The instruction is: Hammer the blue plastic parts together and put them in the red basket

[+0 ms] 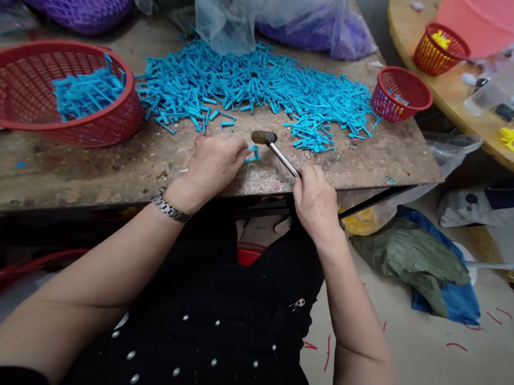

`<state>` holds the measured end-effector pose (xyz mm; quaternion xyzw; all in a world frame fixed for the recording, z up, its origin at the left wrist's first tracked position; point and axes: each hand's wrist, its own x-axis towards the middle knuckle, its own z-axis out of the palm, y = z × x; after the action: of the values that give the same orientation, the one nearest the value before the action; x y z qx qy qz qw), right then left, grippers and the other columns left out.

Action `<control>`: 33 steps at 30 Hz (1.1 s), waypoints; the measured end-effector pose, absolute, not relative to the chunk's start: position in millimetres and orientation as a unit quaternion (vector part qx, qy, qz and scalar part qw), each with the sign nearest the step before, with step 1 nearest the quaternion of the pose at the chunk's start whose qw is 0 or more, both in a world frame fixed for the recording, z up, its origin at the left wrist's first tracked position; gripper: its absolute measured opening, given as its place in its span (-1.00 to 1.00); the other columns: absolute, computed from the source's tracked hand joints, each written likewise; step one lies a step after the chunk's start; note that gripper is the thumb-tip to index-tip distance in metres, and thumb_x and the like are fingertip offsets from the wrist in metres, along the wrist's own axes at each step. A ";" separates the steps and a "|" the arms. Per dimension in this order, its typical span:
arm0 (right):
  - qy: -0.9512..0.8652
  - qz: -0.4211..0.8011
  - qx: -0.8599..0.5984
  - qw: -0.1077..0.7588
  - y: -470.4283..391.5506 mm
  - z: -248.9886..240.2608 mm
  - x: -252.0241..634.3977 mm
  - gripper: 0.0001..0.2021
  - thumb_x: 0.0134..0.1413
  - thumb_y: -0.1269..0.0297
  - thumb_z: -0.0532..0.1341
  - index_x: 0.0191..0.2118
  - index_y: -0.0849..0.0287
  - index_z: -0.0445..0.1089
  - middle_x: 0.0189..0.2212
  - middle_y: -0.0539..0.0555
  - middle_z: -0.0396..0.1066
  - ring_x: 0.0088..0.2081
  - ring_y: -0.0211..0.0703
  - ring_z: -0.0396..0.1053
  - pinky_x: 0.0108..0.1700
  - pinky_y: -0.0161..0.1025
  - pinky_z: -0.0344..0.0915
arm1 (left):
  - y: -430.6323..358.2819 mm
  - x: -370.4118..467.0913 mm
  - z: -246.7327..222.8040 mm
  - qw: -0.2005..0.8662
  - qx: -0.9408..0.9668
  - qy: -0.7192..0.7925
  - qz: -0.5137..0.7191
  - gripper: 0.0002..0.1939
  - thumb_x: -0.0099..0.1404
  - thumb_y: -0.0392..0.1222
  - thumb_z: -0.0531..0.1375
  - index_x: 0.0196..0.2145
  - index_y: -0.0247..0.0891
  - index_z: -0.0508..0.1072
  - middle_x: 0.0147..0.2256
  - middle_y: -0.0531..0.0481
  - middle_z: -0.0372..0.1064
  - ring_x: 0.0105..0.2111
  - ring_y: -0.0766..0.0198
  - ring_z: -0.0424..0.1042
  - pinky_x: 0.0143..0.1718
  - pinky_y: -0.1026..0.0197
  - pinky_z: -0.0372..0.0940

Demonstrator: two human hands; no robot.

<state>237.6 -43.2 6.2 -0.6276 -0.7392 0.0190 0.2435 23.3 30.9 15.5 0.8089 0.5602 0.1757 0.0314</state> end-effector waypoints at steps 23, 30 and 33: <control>-0.737 0.103 -0.601 0.292 -65.5 -1.3 219.4 -0.63 0.40 0.29 -0.03 0.13 0.19 0.41 0.01 0.24 0.53 0.05 0.04 0.49 0.12 -0.01 0.41 | 32.3 10.9 -14.0 0.065 0.815 0.511 0.264 -0.77 0.47 -0.23 0.06 -0.25 -0.27 0.50 -0.22 -0.18 0.48 -0.13 0.05 0.45 -0.04 0.05 0.31; -0.731 0.058 -0.588 0.341 -77.7 36.3 219.9 -0.57 0.42 0.24 -0.06 0.22 0.15 0.38 0.07 0.20 0.51 0.11 0.05 0.46 0.18 0.06 0.41 | 34.2 13.9 -12.4 0.053 0.816 0.523 0.241 -0.75 0.46 -0.26 0.04 -0.27 -0.27 0.50 -0.22 -0.20 0.49 -0.14 0.07 0.45 -0.05 0.06 0.31; -0.706 0.036 -0.604 0.367 -86.8 47.5 215.7 -0.52 0.44 0.20 -0.10 0.32 0.09 0.29 0.01 0.21 0.51 0.08 0.11 0.48 0.14 0.14 0.43 | 34.3 14.0 -12.4 0.065 0.814 0.524 0.243 -0.75 0.46 -0.25 0.03 -0.27 -0.25 0.49 -0.22 -0.18 0.49 -0.14 0.10 0.44 -0.04 0.08 0.31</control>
<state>215.7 -86.8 47.5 -0.6043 -0.7062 0.0355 0.3672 14.0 34.3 -12.4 0.8136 0.5243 0.2428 0.0654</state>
